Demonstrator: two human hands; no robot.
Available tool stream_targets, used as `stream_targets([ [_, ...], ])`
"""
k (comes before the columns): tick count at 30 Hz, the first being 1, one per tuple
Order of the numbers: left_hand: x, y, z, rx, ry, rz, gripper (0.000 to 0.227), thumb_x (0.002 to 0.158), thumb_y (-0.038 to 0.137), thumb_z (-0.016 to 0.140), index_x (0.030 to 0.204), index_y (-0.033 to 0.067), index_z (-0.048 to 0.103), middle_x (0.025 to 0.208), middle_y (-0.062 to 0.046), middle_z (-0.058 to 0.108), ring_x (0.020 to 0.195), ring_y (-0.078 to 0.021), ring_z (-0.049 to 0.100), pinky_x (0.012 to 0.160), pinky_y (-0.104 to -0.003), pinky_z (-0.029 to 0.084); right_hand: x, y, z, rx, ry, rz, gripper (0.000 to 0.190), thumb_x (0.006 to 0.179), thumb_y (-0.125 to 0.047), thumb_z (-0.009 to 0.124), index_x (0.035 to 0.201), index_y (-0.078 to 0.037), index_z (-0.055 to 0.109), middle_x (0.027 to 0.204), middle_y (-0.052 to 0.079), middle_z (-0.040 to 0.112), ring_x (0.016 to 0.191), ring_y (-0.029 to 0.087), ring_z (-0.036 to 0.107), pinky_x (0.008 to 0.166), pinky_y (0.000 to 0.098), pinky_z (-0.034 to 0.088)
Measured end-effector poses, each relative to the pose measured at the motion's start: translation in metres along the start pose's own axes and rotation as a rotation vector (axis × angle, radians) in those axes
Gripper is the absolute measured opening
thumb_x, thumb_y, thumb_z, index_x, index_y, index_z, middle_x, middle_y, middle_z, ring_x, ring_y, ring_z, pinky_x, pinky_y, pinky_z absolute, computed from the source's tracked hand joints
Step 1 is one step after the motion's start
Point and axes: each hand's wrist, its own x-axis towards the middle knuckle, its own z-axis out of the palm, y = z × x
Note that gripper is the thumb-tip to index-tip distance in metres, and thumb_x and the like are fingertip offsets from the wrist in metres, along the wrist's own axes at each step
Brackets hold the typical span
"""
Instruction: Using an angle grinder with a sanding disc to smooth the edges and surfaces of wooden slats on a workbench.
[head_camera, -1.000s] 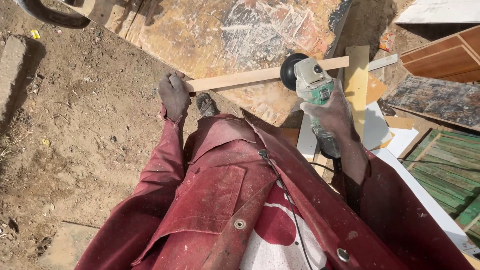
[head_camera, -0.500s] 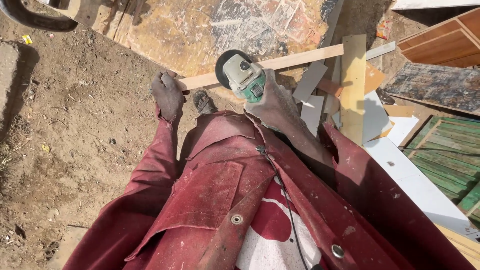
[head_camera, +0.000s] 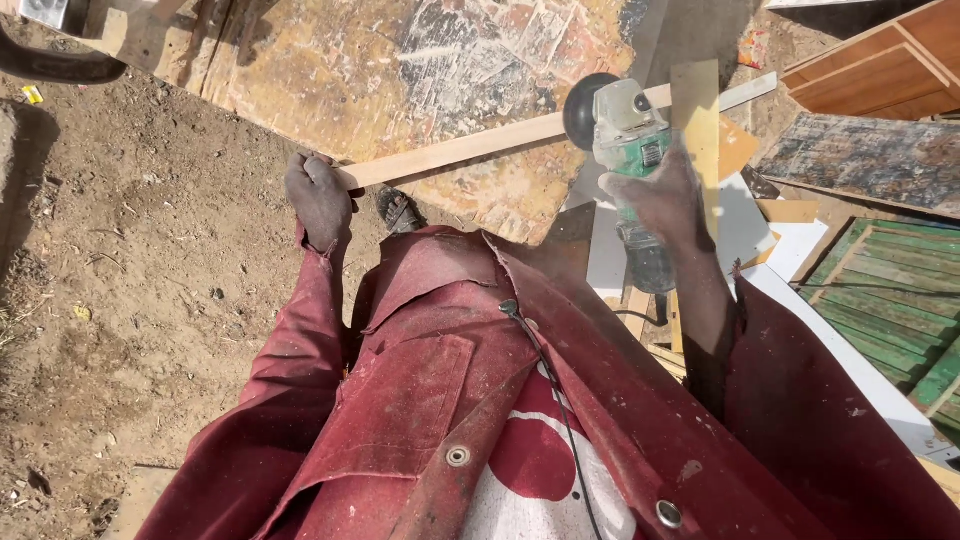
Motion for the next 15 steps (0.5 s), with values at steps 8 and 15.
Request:
stream_targets([
  [8,-0.009,0.020,0.004,0.057,0.020,-0.013,0.023,0.092,0.018,0.046,0.087,0.0046,0.064,0.055,-0.022,0.058,0.033,-0.0252,0.057,0.027,-0.029,0.045,-0.024,-0.029,0.035,-0.100,-0.279,-0.109,0.064,0.076,-0.023,0.072,0.133,-0.016,0.043,0.109,0.024,0.071,0.115,0.052,0.066,0.099,0.0658,0.046],
  [15,-0.010,0.021,0.000,0.096,0.002,-0.010,0.024,0.094,0.020,0.047,0.088,0.0058,0.065,0.057,-0.021,0.057,0.036,-0.0235,0.057,0.029,-0.028,0.047,0.036,0.075,-0.034,0.030,-0.043,0.022,0.060,0.071,-0.020,0.074,0.125,-0.011,0.049,0.103,0.019,0.068,0.109,0.042,0.068,0.097,0.0584,0.049],
])
